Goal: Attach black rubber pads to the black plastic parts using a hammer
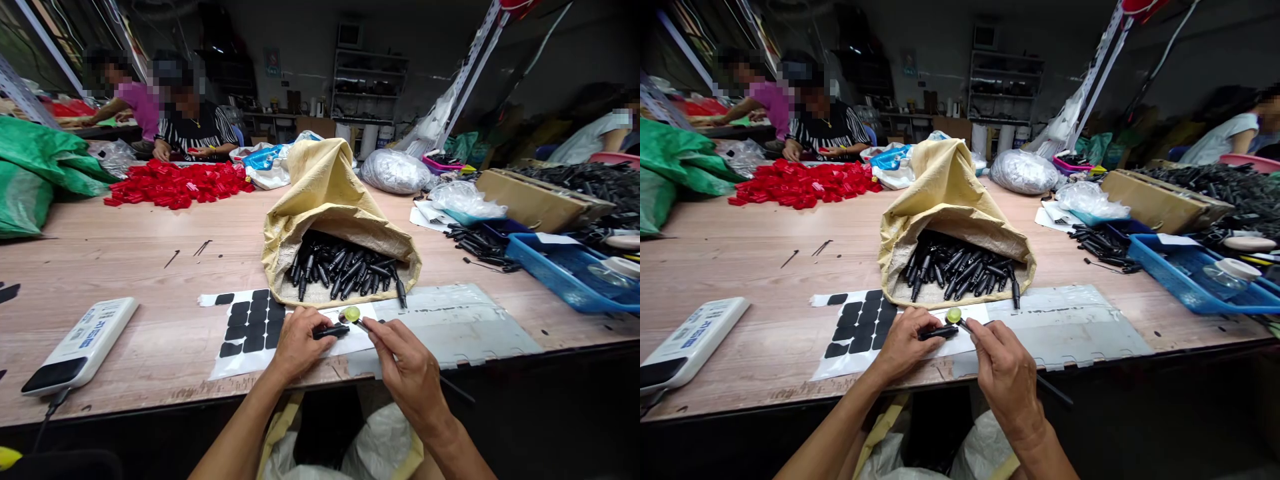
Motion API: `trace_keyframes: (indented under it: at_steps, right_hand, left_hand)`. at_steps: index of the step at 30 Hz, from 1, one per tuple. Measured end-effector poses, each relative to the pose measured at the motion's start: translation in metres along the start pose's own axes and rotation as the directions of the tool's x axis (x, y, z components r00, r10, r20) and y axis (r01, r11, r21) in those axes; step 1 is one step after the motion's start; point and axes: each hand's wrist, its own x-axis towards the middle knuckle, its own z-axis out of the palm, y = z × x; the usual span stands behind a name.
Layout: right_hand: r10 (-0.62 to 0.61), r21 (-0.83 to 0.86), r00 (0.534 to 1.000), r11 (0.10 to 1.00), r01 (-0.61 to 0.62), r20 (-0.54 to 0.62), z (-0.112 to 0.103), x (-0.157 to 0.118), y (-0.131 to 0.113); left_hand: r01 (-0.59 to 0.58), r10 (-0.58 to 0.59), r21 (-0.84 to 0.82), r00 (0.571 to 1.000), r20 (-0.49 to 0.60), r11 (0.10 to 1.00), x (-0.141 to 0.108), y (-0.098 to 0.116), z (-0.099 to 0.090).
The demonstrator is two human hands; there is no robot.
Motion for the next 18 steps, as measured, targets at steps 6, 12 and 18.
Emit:
trace_keyframes:
  at_steps: [6,12,18]
  right_hand:
    - [0.022,-0.023,0.999,1.000,-0.021,0.031,0.004,-0.003,0.006]
    - [-0.028,-0.055,0.999,0.998,0.030,0.025,-0.009,0.008,0.043]
    - [-0.121,-0.128,0.985,0.982,0.137,0.123,-0.003,0.011,0.079]
  left_hand:
    - [0.008,-0.008,0.017,1.000,-0.003,1.000,0.001,0.000,0.001]
    - [0.003,-0.003,0.005,1.000,-0.006,1.000,0.000,0.001,0.000]
    - [-0.020,0.020,-0.013,1.000,0.019,1.000,0.000,-0.001,-0.003]
